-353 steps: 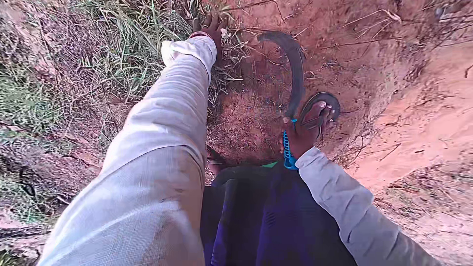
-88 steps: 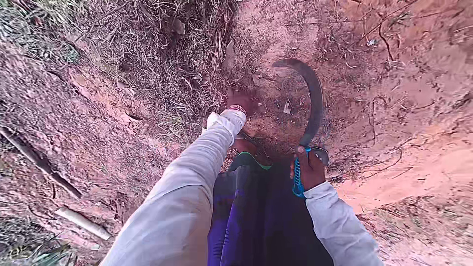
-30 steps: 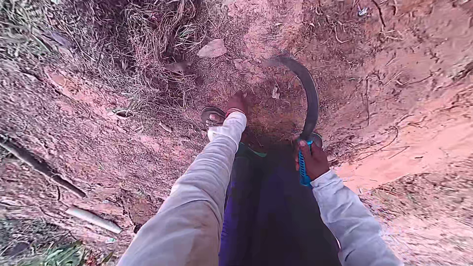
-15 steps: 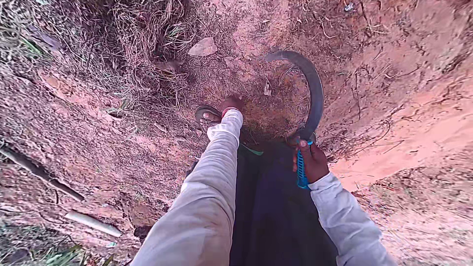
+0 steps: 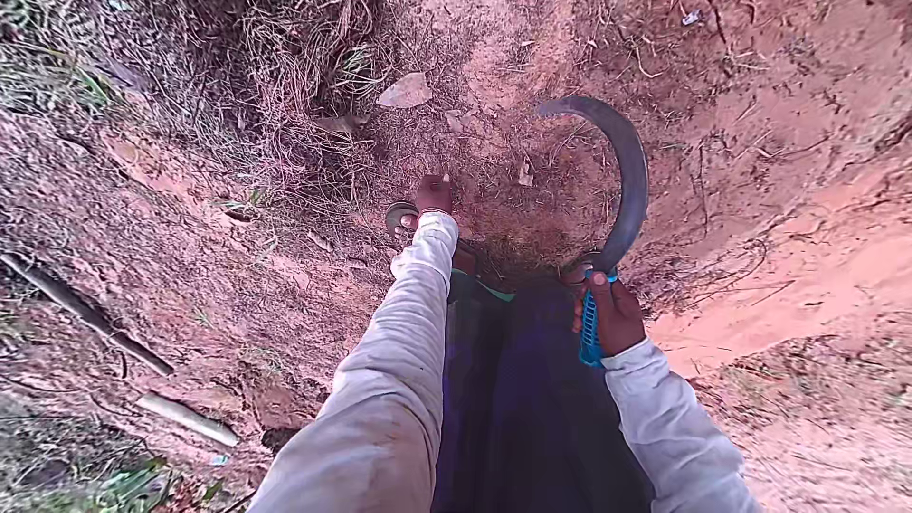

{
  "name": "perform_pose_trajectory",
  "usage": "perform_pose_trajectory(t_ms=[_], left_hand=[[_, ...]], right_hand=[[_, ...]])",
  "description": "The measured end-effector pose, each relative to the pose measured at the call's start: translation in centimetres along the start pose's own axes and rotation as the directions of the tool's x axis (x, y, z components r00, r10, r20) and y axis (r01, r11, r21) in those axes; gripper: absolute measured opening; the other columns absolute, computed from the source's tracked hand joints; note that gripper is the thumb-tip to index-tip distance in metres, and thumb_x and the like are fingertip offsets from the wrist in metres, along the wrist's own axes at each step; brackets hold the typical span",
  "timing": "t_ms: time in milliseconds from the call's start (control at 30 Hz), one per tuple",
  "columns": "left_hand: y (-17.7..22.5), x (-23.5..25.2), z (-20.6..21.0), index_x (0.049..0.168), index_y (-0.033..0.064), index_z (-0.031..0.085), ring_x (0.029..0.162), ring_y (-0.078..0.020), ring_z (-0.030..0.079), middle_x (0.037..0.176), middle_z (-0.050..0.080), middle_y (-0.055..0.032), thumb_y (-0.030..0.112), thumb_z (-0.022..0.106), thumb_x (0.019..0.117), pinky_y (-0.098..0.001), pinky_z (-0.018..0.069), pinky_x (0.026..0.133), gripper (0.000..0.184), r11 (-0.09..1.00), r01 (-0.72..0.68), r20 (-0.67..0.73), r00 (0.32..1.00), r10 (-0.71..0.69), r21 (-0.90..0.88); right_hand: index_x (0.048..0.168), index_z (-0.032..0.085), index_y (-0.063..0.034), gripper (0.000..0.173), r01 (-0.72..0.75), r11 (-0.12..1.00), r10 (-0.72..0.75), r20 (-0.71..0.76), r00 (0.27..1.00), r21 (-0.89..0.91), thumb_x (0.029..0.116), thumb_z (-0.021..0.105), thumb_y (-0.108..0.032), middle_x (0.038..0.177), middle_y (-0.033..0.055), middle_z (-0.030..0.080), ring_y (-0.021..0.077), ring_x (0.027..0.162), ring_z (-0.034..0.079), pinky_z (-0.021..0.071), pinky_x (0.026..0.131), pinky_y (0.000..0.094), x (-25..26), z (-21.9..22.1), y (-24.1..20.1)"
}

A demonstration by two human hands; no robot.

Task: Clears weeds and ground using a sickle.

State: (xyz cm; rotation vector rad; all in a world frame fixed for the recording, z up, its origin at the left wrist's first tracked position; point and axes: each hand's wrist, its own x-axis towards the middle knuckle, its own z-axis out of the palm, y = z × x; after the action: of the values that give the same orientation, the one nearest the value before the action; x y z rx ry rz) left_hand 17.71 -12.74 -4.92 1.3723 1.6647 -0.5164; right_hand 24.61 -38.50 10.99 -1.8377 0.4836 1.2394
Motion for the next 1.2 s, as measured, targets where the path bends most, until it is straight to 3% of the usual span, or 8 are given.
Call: perform_pose_trajectory(t_ms=[133, 400, 500, 600, 800, 967, 1100, 1200], left_hand=[[4.1, 0.0, 3.6, 0.137, 0.0016, 0.061, 0.133, -0.0409, 0.058, 0.136, 0.063, -0.0258, 0.052, 0.06, 0.1021, -0.0617, 0.0424, 0.111, 0.061, 0.916, -0.035, 0.209, 0.976, -0.053, 0.399], [3.9, -5.8, 7.4, 0.135, -0.0025, 0.064, 0.135, -0.0381, 0.057, 0.141, 0.062, -0.0229, 0.006, 0.05, 0.106, -0.0524, 0.0408, 0.117, 0.033, 0.703, -0.642, 0.616, 0.697, 0.368, 0.306], [1.3, -7.4, 5.9, 0.134, -0.0054, 0.062, 0.131, -0.043, 0.058, 0.136, 0.064, -0.0259, 0.01, 0.054, 0.1044, -0.0579, 0.0421, 0.111, 0.034, 0.818, -0.481, 0.318, 0.866, 0.387, 0.315], [0.3, -3.8, 4.1, 0.142, -0.0032, 0.049, 0.13, -0.0401, 0.058, 0.138, 0.06, -0.0267, 0.039, 0.048, 0.1099, -0.0556, 0.0449, 0.11, 0.053, 0.976, 0.067, -0.07, 0.996, -0.054, 0.208], [3.0, -0.4, 3.4, 0.137, 0.005, 0.063, 0.135, -0.0391, 0.057, 0.141, 0.062, -0.0229, 0.025, 0.05, 0.1076, -0.06, 0.0454, 0.11, 0.038, 0.84, 0.135, 0.148, 0.958, -0.247, 0.525], [2.1, 0.7, 3.2, 0.134, -0.0012, 0.064, 0.138, -0.0408, 0.053, 0.142, 0.06, -0.0263, 0.025, 0.05, 0.1091, -0.0597, 0.0398, 0.115, 0.038, 0.929, 0.104, 0.194, 0.964, -0.182, 0.355], [0.5, 0.9, 3.1, 0.117, -0.008, 0.067, 0.111, -0.0354, 0.064, 0.115, 0.068, -0.0266, 0.017, 0.054, 0.1078, -0.0532, 0.0475, 0.101, 0.03, 0.996, 0.055, 0.137, 0.989, -0.046, -0.069], [0.8, -1.2, 3.9, 0.087, 0.0, 0.055, 0.065, -0.0093, 0.047, 0.072, 0.048, -0.0013, 0.013, 0.051, 0.1074, -0.0304, 0.0444, 0.068, 0.025, 0.944, -0.161, 0.126, 0.971, 0.204, -0.289]], right_hand=[[0.095, 0.052, -0.0072, 0.027, -0.005, 1.0, 0.005, -0.01, 1.0, -0.013, 0.1099, 0.034, -0.021, 0.057, -0.0106, 0.052, 0.001, 0.043, 0.053, 0.0517, 0.044, 0.0194, 0.2, 0.1, 0.1], [0.095, 0.051, -0.0068, 0.028, -0.019, 1.0, 0.019, -0.018, 1.0, 0.007, 0.1098, 0.034, -0.023, 0.056, -0.0107, 0.052, 0.0011, 0.042, 0.053, 0.0516, 0.043, 0.019, -0.3, 0.5, 0.3], [0.094, 0.051, -0.006, 0.03, -0.014, 1.0, 0.015, -0.028, 1.0, 0.006, 0.1104, 0.033, -0.023, 0.055, -0.0098, 0.052, 0.0021, 0.042, 0.054, 0.0517, 0.043, 0.0197, -0.3, 0.5, -0.2], [0.094, 0.051, -0.0063, 0.031, 0.0, 1.0, 0.0, -0.033, 0.999, -0.003, 0.1105, 0.031, -0.024, 0.056, -0.0096, 0.052, 0.0025, 0.042, 0.054, 0.0521, 0.043, 0.0202, 0.3, 0.5, -0.4], [0.096, 0.052, -0.0051, 0.031, -0.033, 0.999, 0.033, -0.036, 0.999, -0.018, 0.1109, 0.032, -0.023, 0.057, -0.0085, 0.053, 0.0032, 0.043, 0.054, 0.0525, 0.044, 0.0212, 0.6, 0.9, 0.0], [0.095, 0.052, -0.0058, 0.029, -0.061, 0.998, 0.061, -0.038, 0.997, -0.014, 0.1114, 0.033, -0.022, 0.056, -0.0079, 0.052, 0.004, 0.042, 0.054, 0.0523, 0.044, 0.0216, 0.6, 1.2, -1.0], [0.094, 0.052, -0.0057, 0.03, -0.047, 0.998, 0.046, -0.036, 0.998, -0.03, 0.1113, 0.033, -0.022, 0.056, -0.0086, 0.053, 0.0033, 0.042, 0.054, 0.0524, 0.044, 0.0212, 0.6, 1.1, -1.6], [0.093, 0.052, -0.0063, 0.03, -0.043, 0.999, 0.042, -0.036, 0.998, -0.017, 0.1111, 0.033, -0.022, 0.056, -0.0089, 0.052, 0.0032, 0.042, 0.053, 0.052, 0.043, 0.0212, 0.6, 1.3, -1.5]])
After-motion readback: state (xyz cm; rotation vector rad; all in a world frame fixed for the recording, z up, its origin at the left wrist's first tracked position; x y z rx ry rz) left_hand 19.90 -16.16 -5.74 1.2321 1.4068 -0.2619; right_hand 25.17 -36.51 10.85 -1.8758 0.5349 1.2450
